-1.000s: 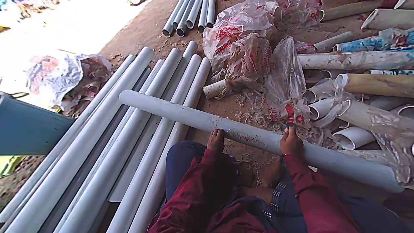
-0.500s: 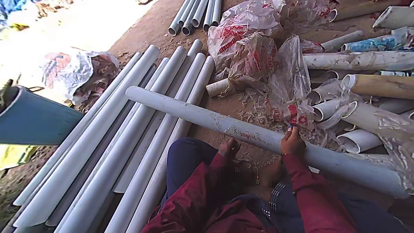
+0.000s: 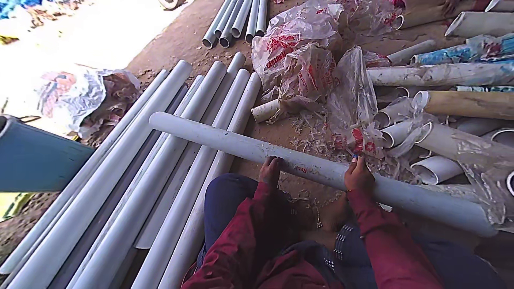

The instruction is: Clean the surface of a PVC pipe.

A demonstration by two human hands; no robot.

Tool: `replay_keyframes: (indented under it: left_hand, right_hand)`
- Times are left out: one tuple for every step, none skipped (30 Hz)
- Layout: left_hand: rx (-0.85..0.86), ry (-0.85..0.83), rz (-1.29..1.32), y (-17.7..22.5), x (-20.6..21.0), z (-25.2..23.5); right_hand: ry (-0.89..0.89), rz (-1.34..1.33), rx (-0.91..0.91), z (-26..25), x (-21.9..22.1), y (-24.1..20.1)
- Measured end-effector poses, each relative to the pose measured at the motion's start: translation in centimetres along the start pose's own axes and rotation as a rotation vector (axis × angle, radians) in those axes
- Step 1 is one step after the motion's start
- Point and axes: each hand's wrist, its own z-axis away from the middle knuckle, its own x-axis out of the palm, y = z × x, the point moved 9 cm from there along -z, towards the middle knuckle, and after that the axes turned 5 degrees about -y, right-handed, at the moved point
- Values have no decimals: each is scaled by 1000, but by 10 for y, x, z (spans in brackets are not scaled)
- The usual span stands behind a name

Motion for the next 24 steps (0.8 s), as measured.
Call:
replay_keyframes:
  left_hand:
    - [9, 2, -11, 1, 0, -1]
    - [13, 2, -27, 2, 0, -2]
    - [14, -4, -53, 3, 2, -4]
    - [20, -12, -87, 3, 4, -6]
    - [17, -29, -124, 3, 7, -8]
    - [4, -48, -163, 2, 10, -11]
    - [2, -54, -198, 1, 12, -12]
    - [2, -57, -222, 0, 13, -13]
    - [0, -60, -231, -1, 15, -13]
    - [0, -64, -231, -2, 17, -12]
    - [6, -61, -224, -2, 18, -9]
    - [14, -52, -206, -2, 19, -6]
    - [21, -32, -170, -2, 19, -3]
    - [33, 7, -121, -3, 17, 0]
    - [54, 62, -73, -4, 14, 4]
    - [68, 109, -34, -6, 12, 6]
    - [63, 122, -3, -7, 10, 7]
    - [48, 98, 18, -9, 9, 7]
    - [29, 55, 28, -9, 10, 5]
    - [23, 24, 24, -9, 10, 3]
    - [19, 3, 21, -7, 10, 2]
    - [10, -12, 16, -6, 9, 0]
    - [15, -7, 10, -5, 8, -1]
    - [36, 10, 0, -3, 7, -1]
  right_hand:
    - [4, 2, -4, 1, 0, 0]
    - [1, 4, -3, 1, 0, 0]
    - [5, 6, -5, 1, 1, 0]
    - [10, 0, -3, 0, 1, 0]
    - [10, -2, 1, 0, 1, 1]
    - [11, -2, 1, -1, 1, 1]
    - [14, 3, -1, 0, 0, 0]
    - [10, 7, 1, 0, 0, 0]
    - [2, 9, 4, -1, 0, 0]
    - [-2, 10, 6, -1, 0, 1]
    - [-4, 14, 7, -1, 0, 1]
    - [-7, 17, 9, -1, 0, 1]
    - [-8, 18, 7, -2, 0, 1]
    - [-4, 18, 5, -2, -1, 0]
    - [-10, 15, 8, -2, -1, 0]
    - [-18, 14, 16, -3, 0, 1]
    - [-26, 13, 23, -5, 0, 1]
    - [-34, 12, 27, -6, 0, 2]
    - [-46, 11, 32, -7, 1, 2]
    - [-49, 12, 32, -8, 2, 2]
    - [-50, 12, 31, -7, 2, 2]
    - [-50, 8, 32, -6, 3, 1]
    - [-45, 7, 31, -5, 3, 1]
    - [-37, 7, 30, -4, 3, 0]
